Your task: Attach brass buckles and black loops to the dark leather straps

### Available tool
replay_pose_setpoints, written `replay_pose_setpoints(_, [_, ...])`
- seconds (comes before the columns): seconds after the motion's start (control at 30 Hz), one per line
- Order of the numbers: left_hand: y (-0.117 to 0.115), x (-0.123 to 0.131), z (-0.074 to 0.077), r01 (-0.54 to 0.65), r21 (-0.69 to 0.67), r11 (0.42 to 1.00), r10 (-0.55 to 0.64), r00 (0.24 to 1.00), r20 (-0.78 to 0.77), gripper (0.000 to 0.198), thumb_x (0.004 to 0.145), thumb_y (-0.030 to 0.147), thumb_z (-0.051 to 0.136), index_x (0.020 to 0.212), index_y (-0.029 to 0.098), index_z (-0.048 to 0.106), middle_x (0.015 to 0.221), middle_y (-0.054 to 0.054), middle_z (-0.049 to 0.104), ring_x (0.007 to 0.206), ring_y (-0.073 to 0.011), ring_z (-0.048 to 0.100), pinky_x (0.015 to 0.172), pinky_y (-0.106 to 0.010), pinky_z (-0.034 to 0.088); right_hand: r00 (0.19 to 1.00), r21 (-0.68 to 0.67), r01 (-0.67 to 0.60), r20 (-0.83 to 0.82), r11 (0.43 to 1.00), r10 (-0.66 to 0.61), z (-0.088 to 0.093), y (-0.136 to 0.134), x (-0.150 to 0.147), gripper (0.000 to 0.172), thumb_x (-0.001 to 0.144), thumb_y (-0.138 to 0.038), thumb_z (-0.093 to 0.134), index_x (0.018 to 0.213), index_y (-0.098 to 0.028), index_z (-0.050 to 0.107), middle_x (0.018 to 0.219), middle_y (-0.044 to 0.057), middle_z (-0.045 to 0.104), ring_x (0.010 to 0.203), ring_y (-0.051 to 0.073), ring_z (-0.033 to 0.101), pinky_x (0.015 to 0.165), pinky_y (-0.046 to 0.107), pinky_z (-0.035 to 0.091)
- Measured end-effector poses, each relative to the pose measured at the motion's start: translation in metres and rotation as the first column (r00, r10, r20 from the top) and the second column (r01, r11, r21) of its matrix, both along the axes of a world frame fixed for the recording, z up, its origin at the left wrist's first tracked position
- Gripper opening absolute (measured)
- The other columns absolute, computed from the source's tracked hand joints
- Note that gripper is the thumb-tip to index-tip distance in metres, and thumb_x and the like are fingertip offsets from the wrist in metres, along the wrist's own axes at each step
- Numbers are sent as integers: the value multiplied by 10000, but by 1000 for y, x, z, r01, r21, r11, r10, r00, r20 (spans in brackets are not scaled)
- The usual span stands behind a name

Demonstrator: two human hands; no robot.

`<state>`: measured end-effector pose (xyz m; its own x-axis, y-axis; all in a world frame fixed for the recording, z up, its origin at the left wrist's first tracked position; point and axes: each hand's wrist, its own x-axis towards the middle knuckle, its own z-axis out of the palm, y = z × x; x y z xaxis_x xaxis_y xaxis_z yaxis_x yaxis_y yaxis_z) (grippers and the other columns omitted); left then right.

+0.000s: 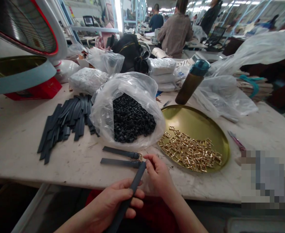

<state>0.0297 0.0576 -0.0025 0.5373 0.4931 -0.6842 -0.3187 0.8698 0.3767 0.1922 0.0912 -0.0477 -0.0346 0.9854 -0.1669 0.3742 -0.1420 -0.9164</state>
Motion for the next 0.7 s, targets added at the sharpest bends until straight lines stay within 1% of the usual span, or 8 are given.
replay_pose_setpoints(0.23, [4,-7,0,-18,67,998,20,999,-31,190,780,132,493,957,96,550,834,-65,625,552,-70,585,431,-131,440,998,71,-39,51,997,35,7,16,4,253,830,-379,430,960,-203,557,768,19,602,691,160,555,636,281,431])
replay_pose_setpoints(0.37, [9,-16,8,-152,62,986,157,984,-86,254,778,136,498,1020,97,564,828,-78,642,612,-101,611,486,-161,466,995,156,29,86,987,-43,24,36,15,286,827,-433,441,942,-196,552,724,18,581,667,154,534,614,271,412])
replay_pose_setpoints(0.43, [13,-22,17,-268,113,957,279,954,-104,255,770,124,519,1019,115,572,865,-80,653,698,-123,633,566,-182,497,997,106,-51,59,993,45,34,34,8,298,826,-464,438,848,-191,558,664,3,555,625,140,508,591,263,395])
replay_pose_setpoints(0.5, [18,-27,26,-432,215,876,459,883,-96,283,766,93,522,1041,149,562,908,-64,661,787,-131,642,684,-209,514,966,-22,-257,-48,966,256,43,18,-11,322,809,-493,460,810,-187,559,676,3,567,635,134,506,590,256,390])
replay_pose_setpoints(0.57, [21,-31,33,-589,325,740,634,772,-42,303,770,70,510,1048,184,550,928,-36,666,844,-123,639,791,-234,502,866,-143,-484,-223,863,449,48,-7,-34,329,779,-501,514,863,-186,564,761,14,603,681,136,520,600,248,396])
replay_pose_setpoints(0.6, [21,-33,35,-641,374,670,693,720,-8,293,775,70,505,1036,197,551,924,-22,669,858,-118,637,825,-241,492,815,-177,-556,-310,812,490,48,-19,-44,331,772,-496,531,880,-185,559,781,16,610,685,131,522,596,241,396])
replay_pose_setpoints(0.63, [20,-35,36,-670,417,614,729,684,25,274,782,79,501,1019,207,553,918,-11,672,870,-116,636,848,-249,483,794,-202,-571,-382,796,473,47,-29,-52,330,784,-500,513,855,-179,547,740,10,606,646,118,516,576,233,392])
replay_pose_setpoints(0.7, [13,-37,37,-665,496,558,742,668,62,223,802,119,501,986,228,564,910,6,678,901,-123,629,877,-266,471,806,-235,-507,-470,829,360,43,-39,-56,359,798,-529,470,783,-173,514,608,-15,568,532,91,472,514,217,363])
